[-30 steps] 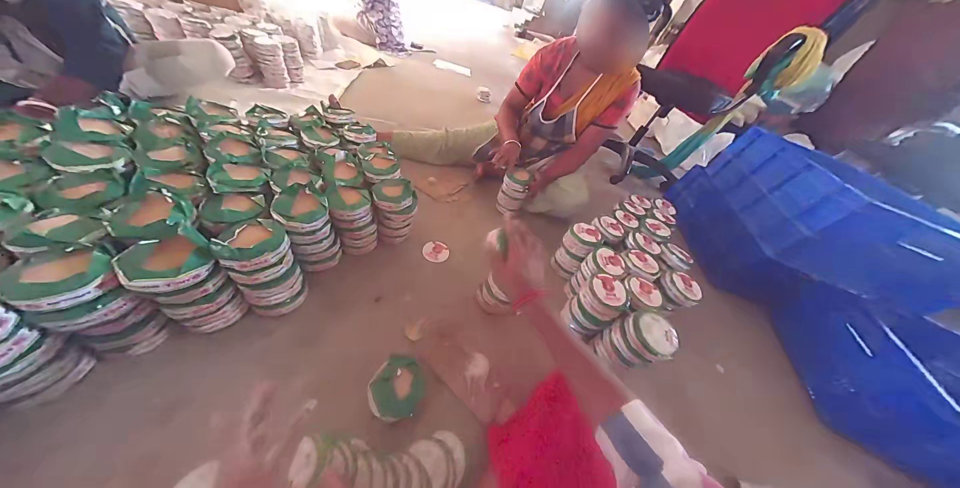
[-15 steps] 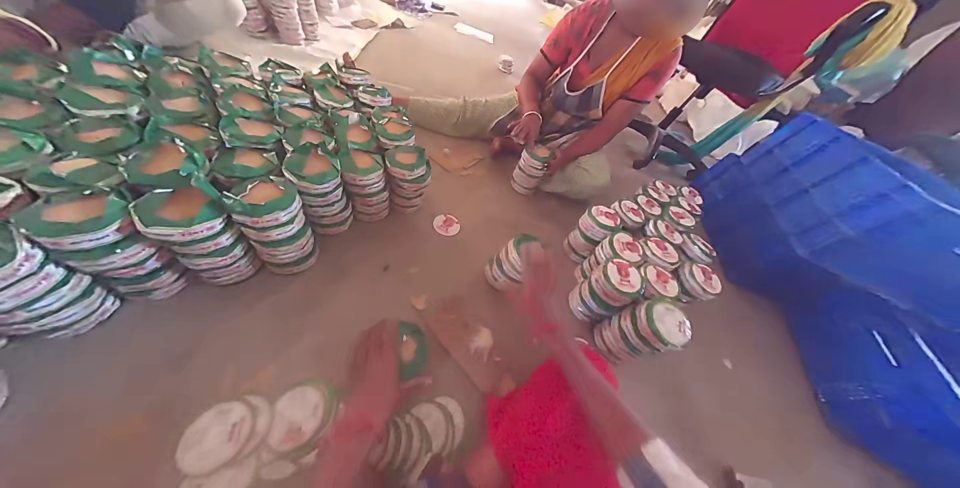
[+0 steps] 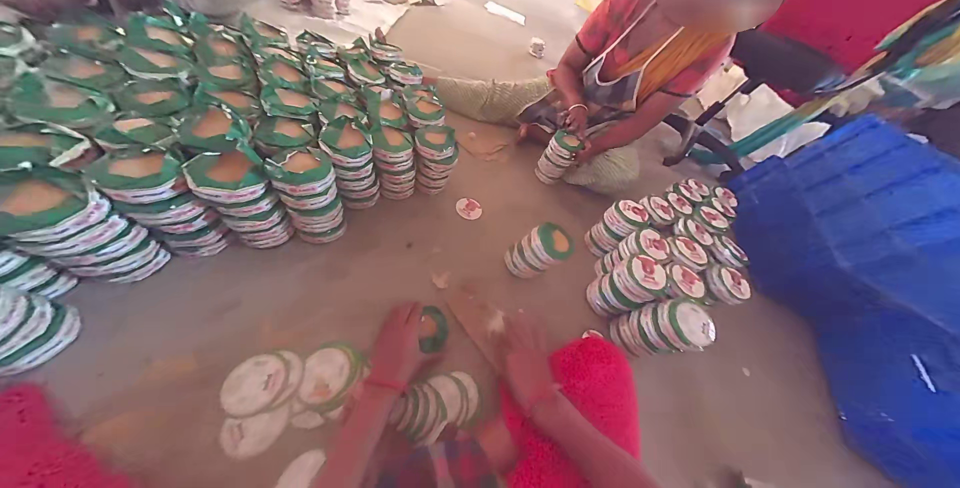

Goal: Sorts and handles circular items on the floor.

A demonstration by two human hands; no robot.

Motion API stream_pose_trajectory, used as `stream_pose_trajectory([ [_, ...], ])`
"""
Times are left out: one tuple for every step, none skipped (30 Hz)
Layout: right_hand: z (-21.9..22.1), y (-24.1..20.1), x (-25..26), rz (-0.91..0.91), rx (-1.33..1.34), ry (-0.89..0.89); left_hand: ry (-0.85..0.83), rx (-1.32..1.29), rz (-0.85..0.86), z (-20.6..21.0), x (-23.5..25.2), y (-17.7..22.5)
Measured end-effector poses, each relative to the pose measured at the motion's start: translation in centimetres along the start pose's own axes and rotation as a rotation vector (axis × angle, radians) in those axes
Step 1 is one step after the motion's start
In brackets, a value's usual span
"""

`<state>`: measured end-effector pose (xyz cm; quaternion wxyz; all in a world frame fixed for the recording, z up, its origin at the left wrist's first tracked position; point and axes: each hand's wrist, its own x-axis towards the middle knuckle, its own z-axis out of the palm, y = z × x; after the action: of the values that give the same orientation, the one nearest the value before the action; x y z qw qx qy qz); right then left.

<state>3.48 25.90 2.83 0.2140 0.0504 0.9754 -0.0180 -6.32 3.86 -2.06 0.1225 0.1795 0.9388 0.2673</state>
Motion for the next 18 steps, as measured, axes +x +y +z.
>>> stream_pose_trajectory([
  [0.1, -0.1, 0.0, -0.003, 0.003, 0.001, 0.027, -0.010, 0.014, 0.2, -0.3, -0.1],
  [0.1, -0.3, 0.0, 0.000, -0.001, -0.002, 0.056, -0.018, 0.030, 0.4, -0.5, -0.3],
  [0.0, -0.5, -0.1, 0.007, -0.007, -0.009, 0.084, -0.028, 0.047, 0.7, -0.6, -0.5],
  [0.0, -0.6, -0.1, 0.007, -0.009, 0.002, 0.100, -0.039, 0.059, 0.9, -0.7, -0.7],
  [0.0, -0.7, -0.2, 0.006, -0.008, 0.024, 0.100, -0.045, 0.062, 0.9, -0.7, -0.9],
  [0.1, -0.8, -0.2, 0.006, 0.000, 0.051, 0.101, -0.053, 0.064, 1.1, -0.7, -1.0],
  [0.0, -1.0, -0.3, 0.009, 0.019, 0.087, 0.096, -0.060, 0.066, 1.2, -0.7, -1.2],
  [0.0, -1.1, -0.4, 0.006, 0.049, 0.134, 0.108, -0.068, 0.080, 1.3, -0.7, -1.3],
  [0.1, -1.0, -0.5, -0.007, 0.097, 0.184, 0.126, -0.080, 0.090, 1.6, -0.7, -1.4],
  [0.3, -1.0, -0.6, -0.028, 0.165, 0.236, 0.137, -0.101, 0.089, 1.8, -0.7, -1.5],
  [0.8, -1.0, -0.5, -0.054, 0.263, 0.297, 0.146, -0.129, 0.081, 1.9, -0.7, -1.5],
  [1.2, -1.2, -0.5, -0.074, 0.375, 0.349, 0.150, -0.165, 0.067, 1.9, -0.6, -1.6],
  [1.5, -1.6, -0.5, -0.089, 0.484, 0.388, 0.156, -0.203, 0.054, 1.8, -0.5, -1.6],
  [1.7, -2.0, -0.4, -0.120, 0.589, 0.436, 0.165, -0.246, 0.045, 1.7, -0.3, -1.6],
  [1.7, -2.5, -0.2, -0.133, 0.659, 0.442, 0.169, -0.293, 0.034, 1.7, -0.3, -1.6],
  [1.5, -3.0, 0.1, -0.133, 0.685, 0.405, 0.167, -0.338, 0.024, 1.7, -0.3, -1.6],
  [1.2, -3.4, 0.5, -0.129, 0.657, 0.357, 0.161, -0.368, 0.010, 1.7, -0.3, -1.6],
  [1.0, -3.8, 1.1, -0.129, 0.595, 0.320, 0.167, -0.384, 0.003, 1.8, -0.4, -1.6],
])
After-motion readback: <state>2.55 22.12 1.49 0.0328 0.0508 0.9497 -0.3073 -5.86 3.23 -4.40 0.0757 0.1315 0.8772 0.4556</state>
